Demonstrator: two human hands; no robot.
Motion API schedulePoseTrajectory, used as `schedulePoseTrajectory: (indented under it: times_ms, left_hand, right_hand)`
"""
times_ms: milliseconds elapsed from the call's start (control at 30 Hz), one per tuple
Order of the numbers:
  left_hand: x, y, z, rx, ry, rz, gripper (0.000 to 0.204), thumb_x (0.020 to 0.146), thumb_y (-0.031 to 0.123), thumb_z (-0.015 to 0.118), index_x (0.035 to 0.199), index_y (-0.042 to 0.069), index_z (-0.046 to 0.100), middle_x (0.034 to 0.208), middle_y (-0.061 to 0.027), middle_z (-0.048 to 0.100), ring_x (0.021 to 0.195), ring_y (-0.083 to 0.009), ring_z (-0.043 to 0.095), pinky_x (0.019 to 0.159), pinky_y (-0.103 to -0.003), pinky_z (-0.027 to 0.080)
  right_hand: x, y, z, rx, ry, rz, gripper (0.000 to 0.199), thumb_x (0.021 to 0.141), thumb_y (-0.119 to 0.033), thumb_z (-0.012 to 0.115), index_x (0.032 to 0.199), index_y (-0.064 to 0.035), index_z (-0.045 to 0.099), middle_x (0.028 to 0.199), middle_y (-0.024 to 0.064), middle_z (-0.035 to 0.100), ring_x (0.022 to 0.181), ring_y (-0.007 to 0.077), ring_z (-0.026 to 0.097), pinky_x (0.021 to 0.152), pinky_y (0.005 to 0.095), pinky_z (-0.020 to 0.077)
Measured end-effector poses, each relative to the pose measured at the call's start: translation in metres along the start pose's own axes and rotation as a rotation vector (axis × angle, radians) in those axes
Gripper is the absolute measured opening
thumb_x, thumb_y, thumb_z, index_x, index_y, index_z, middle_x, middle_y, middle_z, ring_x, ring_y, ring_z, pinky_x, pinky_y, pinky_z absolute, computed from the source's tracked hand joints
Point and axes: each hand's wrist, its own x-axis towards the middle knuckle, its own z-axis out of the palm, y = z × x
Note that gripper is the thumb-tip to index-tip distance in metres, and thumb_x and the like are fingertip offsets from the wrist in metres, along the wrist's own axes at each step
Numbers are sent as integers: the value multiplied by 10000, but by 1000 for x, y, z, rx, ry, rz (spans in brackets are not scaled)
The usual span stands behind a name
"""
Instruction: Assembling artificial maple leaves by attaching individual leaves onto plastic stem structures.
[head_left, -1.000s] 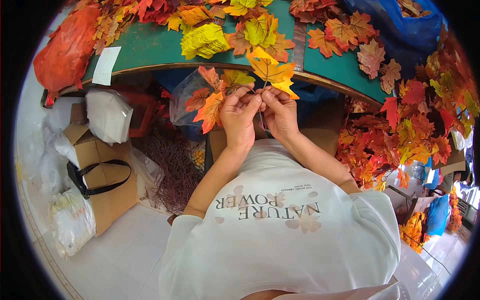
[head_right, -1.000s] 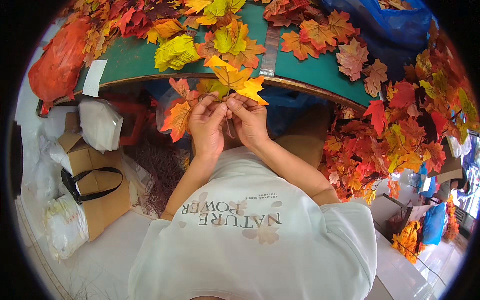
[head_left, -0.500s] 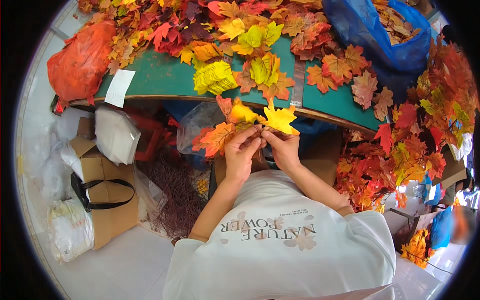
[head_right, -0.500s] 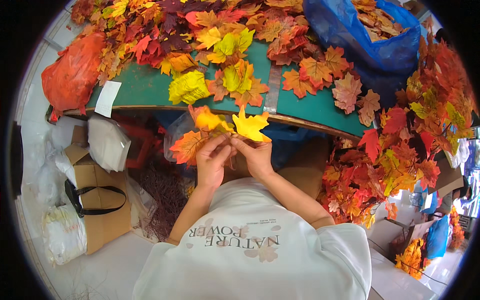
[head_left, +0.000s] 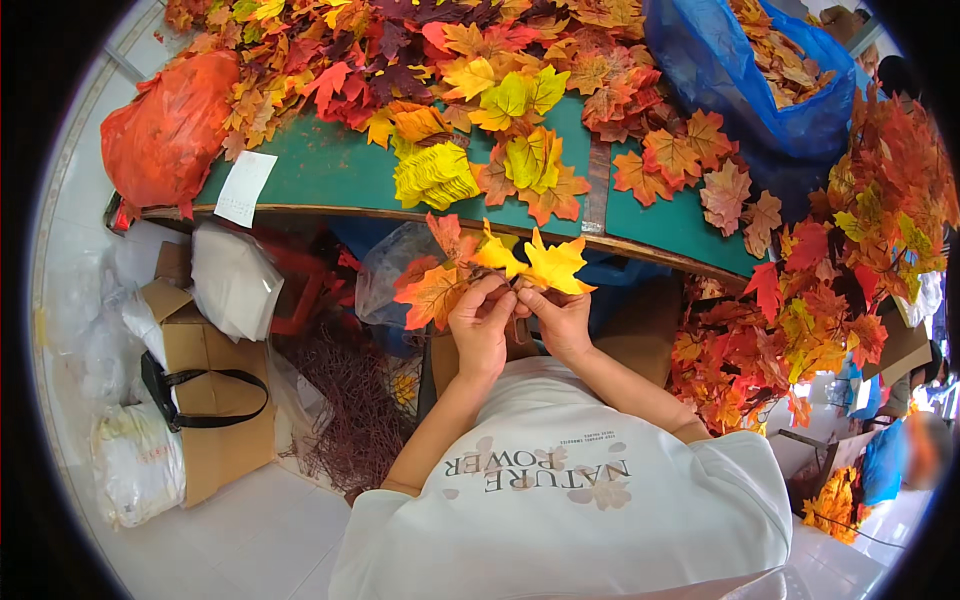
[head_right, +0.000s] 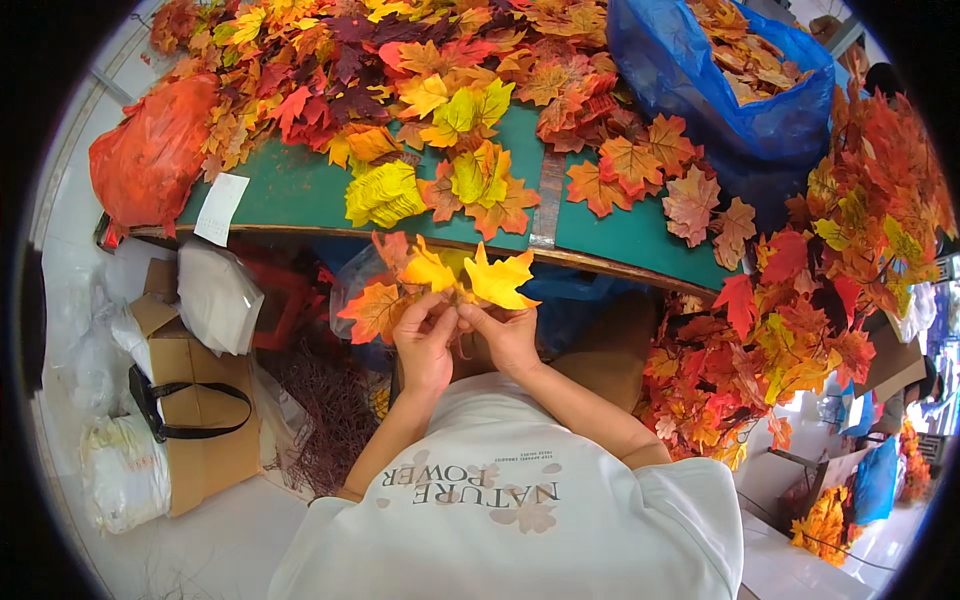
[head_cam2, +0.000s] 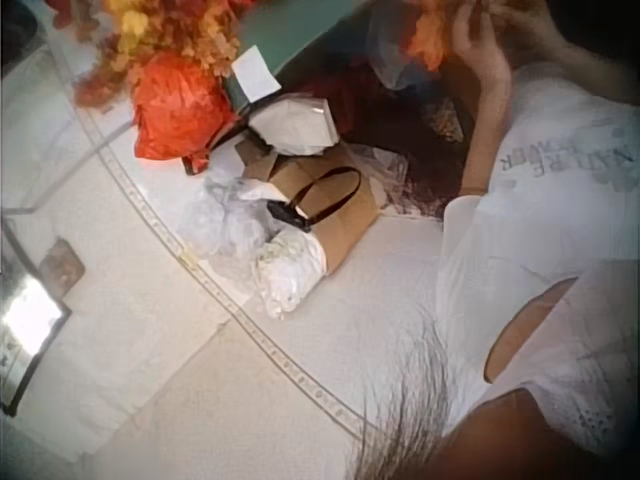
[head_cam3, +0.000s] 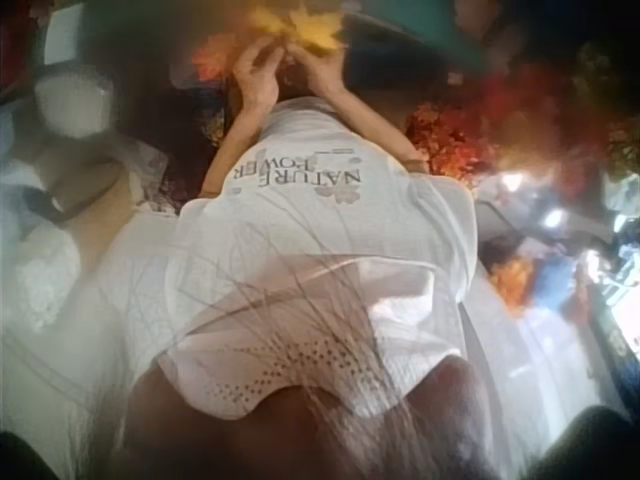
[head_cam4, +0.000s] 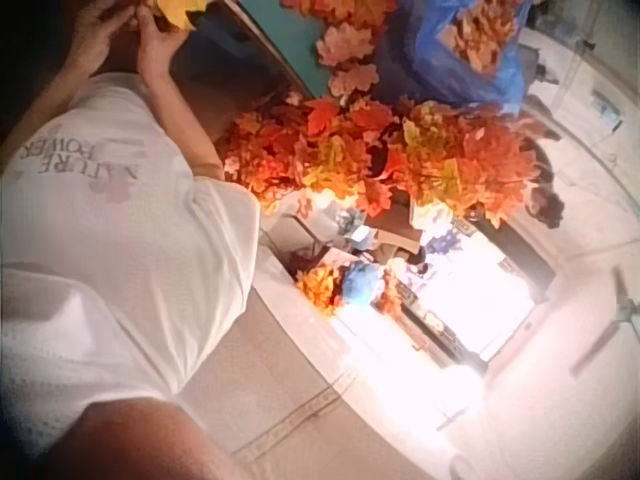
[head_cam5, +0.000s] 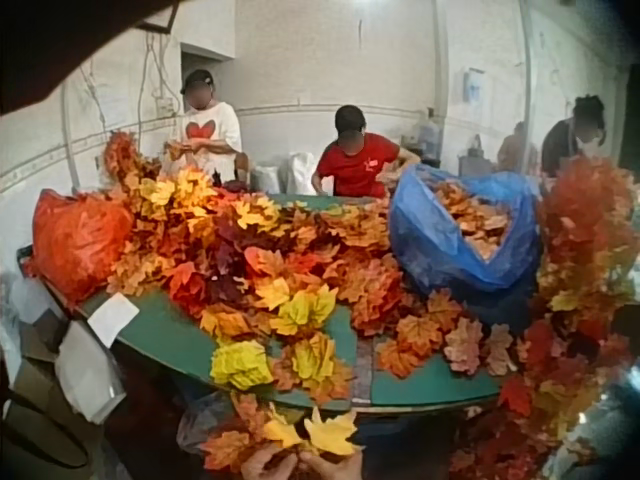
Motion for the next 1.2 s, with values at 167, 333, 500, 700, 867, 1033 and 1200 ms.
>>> schedulePoseTrajectory:
  times_ms: [167, 333, 500, 700, 867, 1033, 1200]
  left_hand:
    - [-1, -1, -1, 52, 38, -13, 242, 830, -77, 570, 1069, -37, 581, 904, -88, 624, 715, -141, 604, 661, -247, 515]
    - [-2, -3, 0, 93, 1, 72, 220, 840, -67, 564, 1059, -52, 576, 908, -84, 618, 721, -131, 603, 660, -253, 522]
    - [-4, 0, -1, 78, 34, 43, 208, 844, -41, 577, 1053, -38, 575, 901, -76, 626, 695, -104, 590, 615, -220, 499]
    - [-7, -10, -13, 111, 66, 35, 232, 857, -38, 557, 1088, -26, 566, 876, -38, 609, 698, -72, 567, 613, -170, 455]
    - [-11, -8, -16, 58, 62, -145, 338, 859, -33, 553, 1193, -27, 500, 993, -55, 590, 857, -108, 579, 736, -197, 472]
    - [-17, -11, -28, 617, -37, 37, 332, 863, -35, 546, 1188, -66, 487, 1050, -85, 579, 953, -147, 585, 809, -240, 481]
    - [-26, -28, -59, 531, 55, -165, 188, 856, 3, 583, 1029, -69, 569, 904, -85, 620, 735, -139, 634, 652, -238, 529]
  right_hand:
    - [2, 3, -4, -27, -44, 7, 117, 795, 8, 665, 904, -4, 625, 767, 34, 637, 635, 90, 584, 571, 221, 482]
    - [2, -7, -2, -68, -63, 55, 85, 814, -4, 647, 897, -3, 625, 752, 30, 631, 635, 84, 580, 572, 216, 480]
    - [0, -1, -1, -39, -106, 52, 83, 809, 1, 650, 884, 9, 615, 771, 31, 626, 644, 88, 576, 584, 215, 479]
    - [6, -13, -3, -143, -193, 153, 99, 810, -7, 645, 896, 17, 602, 774, 32, 617, 663, 98, 584, 595, 234, 490]
    - [13, -3, -7, -687, -263, -124, 149, 808, -74, 640, 929, 9, 615, 808, 82, 652, 705, 165, 628, 637, 291, 498]
    - [12, -2, -6, -1076, -294, -254, 182, 806, -211, 616, 865, -39, 631, 829, 128, 649, 757, 314, 621, 657, 390, 489]
    - [18, 2, -18, -1197, -355, -196, 207, 804, -257, 609, 851, -57, 634, 763, 137, 633, 707, 334, 612, 625, 403, 485]
